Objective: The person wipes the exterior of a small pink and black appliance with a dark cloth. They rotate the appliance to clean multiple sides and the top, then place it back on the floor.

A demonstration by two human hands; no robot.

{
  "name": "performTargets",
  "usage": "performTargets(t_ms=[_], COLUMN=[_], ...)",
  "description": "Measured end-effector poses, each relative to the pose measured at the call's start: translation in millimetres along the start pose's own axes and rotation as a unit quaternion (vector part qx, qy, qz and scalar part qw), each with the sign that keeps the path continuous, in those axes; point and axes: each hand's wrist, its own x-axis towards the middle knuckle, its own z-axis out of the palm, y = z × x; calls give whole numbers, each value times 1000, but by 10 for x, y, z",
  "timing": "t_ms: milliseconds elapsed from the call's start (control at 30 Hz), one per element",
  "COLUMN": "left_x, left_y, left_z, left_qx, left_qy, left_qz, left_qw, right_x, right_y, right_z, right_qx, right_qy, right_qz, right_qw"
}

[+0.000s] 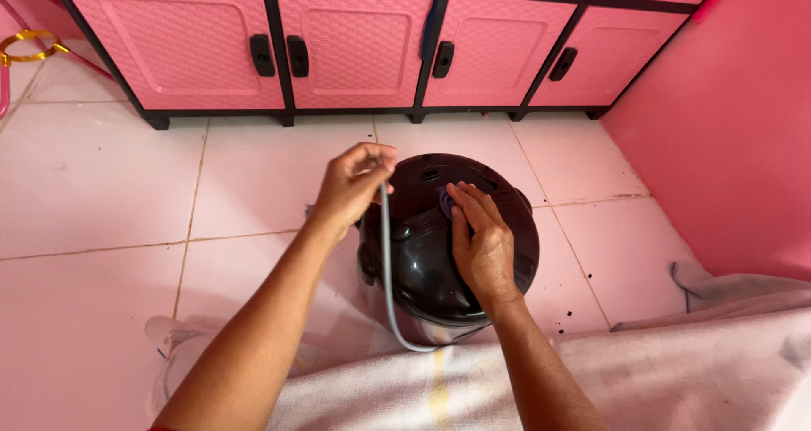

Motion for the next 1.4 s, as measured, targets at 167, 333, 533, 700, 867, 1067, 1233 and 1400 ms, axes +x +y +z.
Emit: performTargets(t_ms=[167,333,533,700,867,1067,1233,1400], left_x=[-381,-516,-587,-587,-614,-591,-636,-626], left_y=[-17,-132,-140,-105,-67,-96,-95,-184], left_z=[497,619,618,625,608,542,434,403], left_qx=[251,420,425,416,411,362,334,310], left_qy=[-44,17,46,31,34,4,-16,-11], left_qz=[289,218,236,157,164,216,180,193], left_qw=[923,881,873,895,896,907,925,931], right_x=[-201,-138,-364,-147,-38,-947,-691,-1026], right_y=[119,428,116,497,631,235,669,392], right_z=[-107,-334,-61,-352,-218,-119,-426,-86], right_qx=[-31,24,-36,-18,30,-56,-88,-62], right_qy=[9,59,47,18,76,-61,24,77], right_qz=[-106,4,-72,-47,78,-214,-143,-158], right_qw=[994,998,996,999,994,973,985,982])
